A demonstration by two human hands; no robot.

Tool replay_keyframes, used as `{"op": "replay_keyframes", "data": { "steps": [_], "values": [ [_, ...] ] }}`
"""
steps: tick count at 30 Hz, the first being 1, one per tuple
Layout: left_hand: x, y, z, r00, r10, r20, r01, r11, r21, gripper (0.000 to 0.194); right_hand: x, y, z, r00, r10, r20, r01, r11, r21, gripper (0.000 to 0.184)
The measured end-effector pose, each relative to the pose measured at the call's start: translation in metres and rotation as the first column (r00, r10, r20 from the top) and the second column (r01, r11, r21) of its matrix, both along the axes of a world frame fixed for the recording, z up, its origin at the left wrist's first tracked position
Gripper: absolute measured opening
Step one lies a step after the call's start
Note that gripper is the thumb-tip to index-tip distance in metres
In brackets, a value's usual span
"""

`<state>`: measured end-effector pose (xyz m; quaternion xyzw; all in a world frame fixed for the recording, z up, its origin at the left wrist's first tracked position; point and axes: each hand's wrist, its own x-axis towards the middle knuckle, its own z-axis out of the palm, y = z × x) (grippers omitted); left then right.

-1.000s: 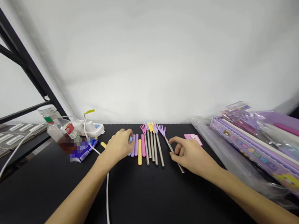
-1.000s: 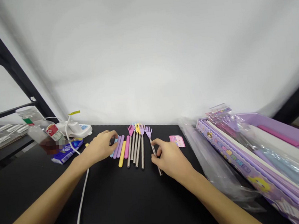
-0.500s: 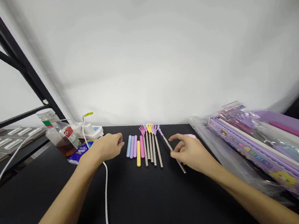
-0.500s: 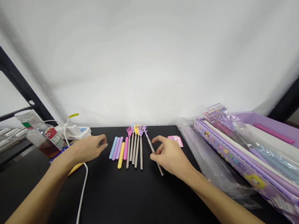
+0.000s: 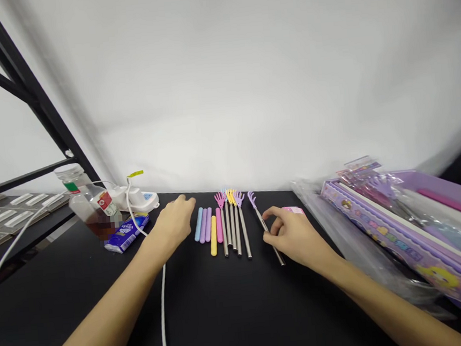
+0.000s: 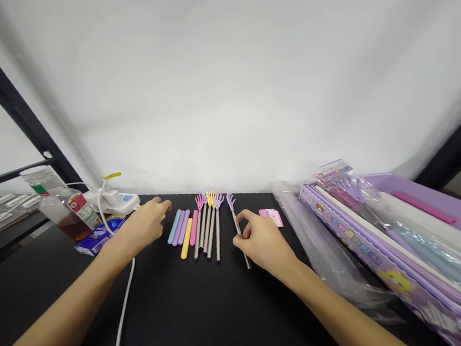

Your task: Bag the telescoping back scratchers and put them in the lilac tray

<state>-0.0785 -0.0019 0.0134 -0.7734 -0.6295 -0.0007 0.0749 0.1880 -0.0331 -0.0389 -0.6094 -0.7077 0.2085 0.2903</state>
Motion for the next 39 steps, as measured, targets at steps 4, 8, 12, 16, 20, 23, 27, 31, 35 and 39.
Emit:
{"op": "replay_keyframes", "data": {
  "steps": [4,8,12,16,20,23,27,31,35,39],
  "values": [
    [0.012,0.001,0.007,0.965,-0.175,0.197,0.106,0.941,0.320,0.026,-0.005,0.006,0.002,0.996,0.082,-0.023,-0.082,0.997,0.000,0.012],
    [0.015,-0.001,0.010,0.842,-0.333,0.425,0.065,0.844,0.533,0.011,-0.017,0.018,0.014,0.989,0.127,-0.079,-0.123,0.991,0.060,0.009],
    [0.014,0.003,0.000,0.655,-0.360,0.664,-0.043,0.860,0.508,0.021,-0.033,0.033,0.025,0.986,0.165,-0.013,-0.163,0.983,0.082,0.001],
    [0.011,0.012,-0.014,0.360,-0.258,0.897,-0.079,0.949,0.304,0.033,-0.049,0.046,0.033,0.978,0.144,0.152,-0.144,0.990,-0.013,0.010],
    [0.004,0.021,-0.021,0.321,-0.162,0.933,-0.104,0.973,0.205,0.035,-0.062,0.049,0.042,0.958,0.099,0.269,-0.086,0.995,-0.058,0.013],
    [-0.002,0.024,-0.023,0.364,-0.083,0.928,-0.091,0.988,0.125,0.035,-0.069,0.047,0.048,0.949,0.102,0.297,-0.068,0.990,-0.124,0.019],
    [-0.005,0.022,-0.022,0.412,-0.014,0.911,-0.009,1.000,0.019,0.040,-0.074,0.048,0.050,0.954,0.098,0.283,-0.043,0.980,-0.195,0.020],
    [-0.002,0.020,-0.018,0.516,0.005,0.856,-0.058,0.998,0.029,0.041,-0.071,0.051,0.050,0.963,0.079,0.258,-0.020,0.974,-0.224,0.017],
    [-0.001,0.021,-0.022,0.736,0.035,0.677,-0.110,0.992,0.068,0.043,-0.056,0.050,0.056,0.996,0.064,0.067,-0.044,0.962,-0.268,0.017],
    [0.005,0.016,-0.026,0.782,0.065,0.619,-0.078,0.997,-0.007,0.043,-0.038,0.045,0.062,0.944,0.033,-0.328,-0.145,0.935,-0.323,0.020]
  ]
}}
